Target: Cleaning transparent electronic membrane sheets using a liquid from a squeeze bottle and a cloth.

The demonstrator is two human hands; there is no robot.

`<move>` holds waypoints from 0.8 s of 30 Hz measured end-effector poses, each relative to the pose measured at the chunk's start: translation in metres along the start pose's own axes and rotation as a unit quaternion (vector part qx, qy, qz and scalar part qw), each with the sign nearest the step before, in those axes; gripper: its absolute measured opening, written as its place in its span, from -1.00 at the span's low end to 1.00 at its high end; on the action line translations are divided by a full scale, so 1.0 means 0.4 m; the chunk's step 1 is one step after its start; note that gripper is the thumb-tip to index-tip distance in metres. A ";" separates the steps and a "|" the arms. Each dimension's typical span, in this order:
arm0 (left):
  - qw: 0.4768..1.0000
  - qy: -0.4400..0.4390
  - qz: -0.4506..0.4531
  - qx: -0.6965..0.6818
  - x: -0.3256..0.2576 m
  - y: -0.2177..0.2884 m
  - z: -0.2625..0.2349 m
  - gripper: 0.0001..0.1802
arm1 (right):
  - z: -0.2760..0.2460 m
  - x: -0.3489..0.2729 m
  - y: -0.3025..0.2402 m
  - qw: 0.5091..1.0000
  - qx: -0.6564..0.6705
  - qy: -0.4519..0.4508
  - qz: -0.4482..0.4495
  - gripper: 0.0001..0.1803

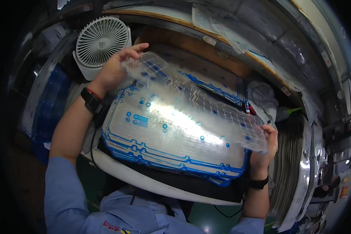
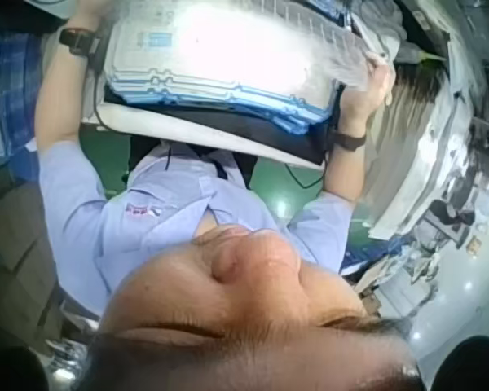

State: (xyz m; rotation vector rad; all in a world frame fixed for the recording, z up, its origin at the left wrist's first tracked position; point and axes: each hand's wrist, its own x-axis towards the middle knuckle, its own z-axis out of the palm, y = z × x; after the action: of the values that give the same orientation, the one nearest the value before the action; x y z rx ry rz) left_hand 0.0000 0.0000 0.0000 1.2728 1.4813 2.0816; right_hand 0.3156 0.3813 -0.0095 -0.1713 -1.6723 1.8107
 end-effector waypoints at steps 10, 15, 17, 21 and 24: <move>0.971 0.134 -0.197 0.012 0.008 0.027 0.041 -0.72 | 0.090 0.003 -0.043 0.997 -0.059 0.021 0.040 -0.44; 0.966 0.042 -0.256 0.010 0.003 0.008 0.020 -0.74 | 0.079 0.002 -0.030 0.997 -0.054 0.027 0.044 -0.47; 0.962 0.032 -0.267 0.051 0.001 0.017 0.027 -0.76 | 0.080 0.003 -0.027 0.998 -0.046 0.022 0.040 -0.49; 0.960 0.059 -0.271 0.033 0.000 0.031 0.048 -0.74 | 0.088 0.001 -0.031 0.999 -0.021 0.009 0.048 -0.48; 0.961 0.052 -0.269 0.026 0.003 0.032 0.029 -0.74 | 0.082 0.004 -0.024 0.999 -0.005 -0.003 0.034 -0.49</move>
State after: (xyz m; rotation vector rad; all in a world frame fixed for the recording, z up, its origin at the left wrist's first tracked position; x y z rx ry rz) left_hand 0.0115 0.0022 0.0124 0.6708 1.7014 1.7712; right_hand 0.3013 0.3543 0.0058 -0.2302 -1.6979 1.8554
